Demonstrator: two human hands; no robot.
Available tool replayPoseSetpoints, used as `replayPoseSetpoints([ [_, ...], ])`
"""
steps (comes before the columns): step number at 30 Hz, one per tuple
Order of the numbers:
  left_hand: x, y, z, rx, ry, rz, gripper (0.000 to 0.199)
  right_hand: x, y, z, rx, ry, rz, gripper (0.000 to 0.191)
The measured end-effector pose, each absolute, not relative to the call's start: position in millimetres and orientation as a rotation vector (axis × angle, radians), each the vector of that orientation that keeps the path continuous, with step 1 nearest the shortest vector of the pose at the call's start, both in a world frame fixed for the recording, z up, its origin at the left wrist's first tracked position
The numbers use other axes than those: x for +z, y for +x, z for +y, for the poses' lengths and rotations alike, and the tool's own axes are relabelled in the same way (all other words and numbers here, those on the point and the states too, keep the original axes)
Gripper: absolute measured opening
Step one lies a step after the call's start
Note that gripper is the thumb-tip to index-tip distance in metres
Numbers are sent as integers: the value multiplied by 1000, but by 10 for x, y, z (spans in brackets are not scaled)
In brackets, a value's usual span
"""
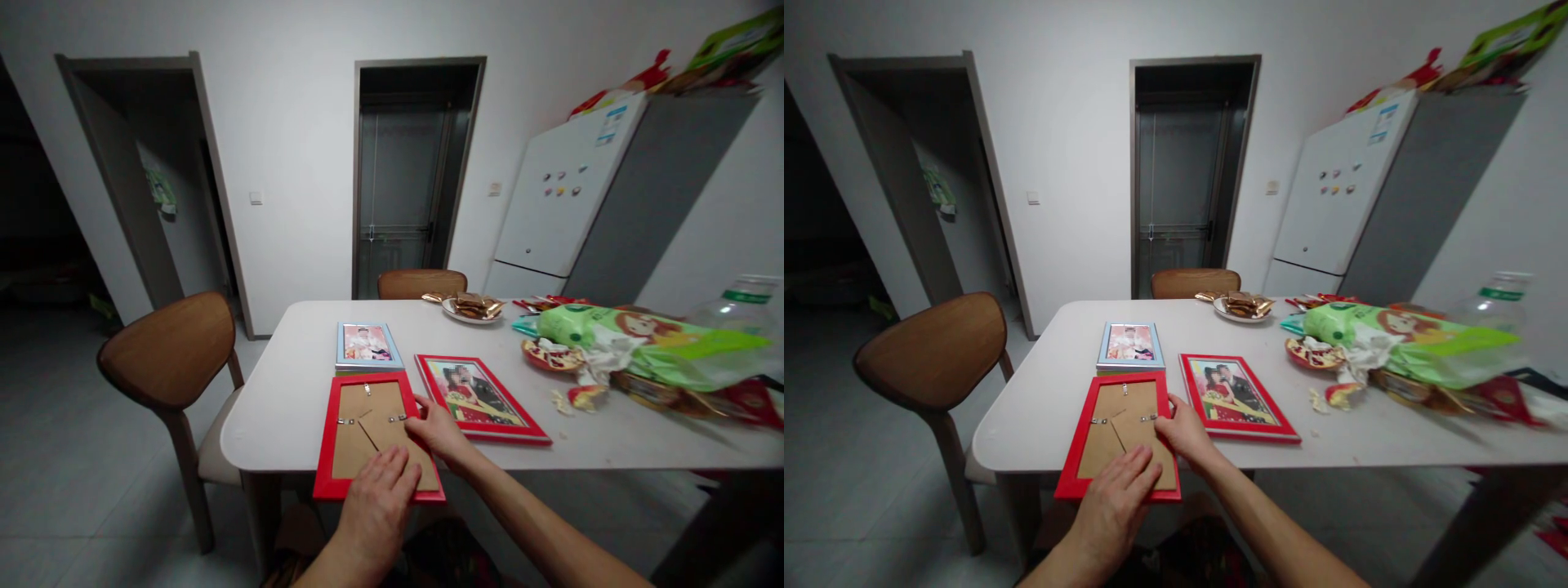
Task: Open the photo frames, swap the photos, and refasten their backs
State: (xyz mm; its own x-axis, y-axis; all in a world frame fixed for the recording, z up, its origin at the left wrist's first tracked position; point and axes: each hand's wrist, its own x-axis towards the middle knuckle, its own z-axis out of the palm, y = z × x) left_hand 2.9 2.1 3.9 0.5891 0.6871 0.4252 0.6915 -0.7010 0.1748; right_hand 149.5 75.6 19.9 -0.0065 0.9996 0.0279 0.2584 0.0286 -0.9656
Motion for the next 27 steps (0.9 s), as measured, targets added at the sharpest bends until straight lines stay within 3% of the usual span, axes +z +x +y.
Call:
replayPoseSetpoints([
  [5, 128, -104, 84, -624, -2923, -1448, 46, 94, 1564, 827, 577, -1670, -1747, 45],
  [10, 206, -389, 163, -524, -2901, -1713, 61, 94, 1544, 792, 338, -1786, -1937, 45],
  [21, 86, -513, 208, -712, -2934, -1744, 42, 86, 1512, 893, 176, -1726, -2079, 24],
  [27, 80, -525, 220, -772, -2921, -1743, 39, 46, 1483, 914, 97, -1737, -2030, 27],
])
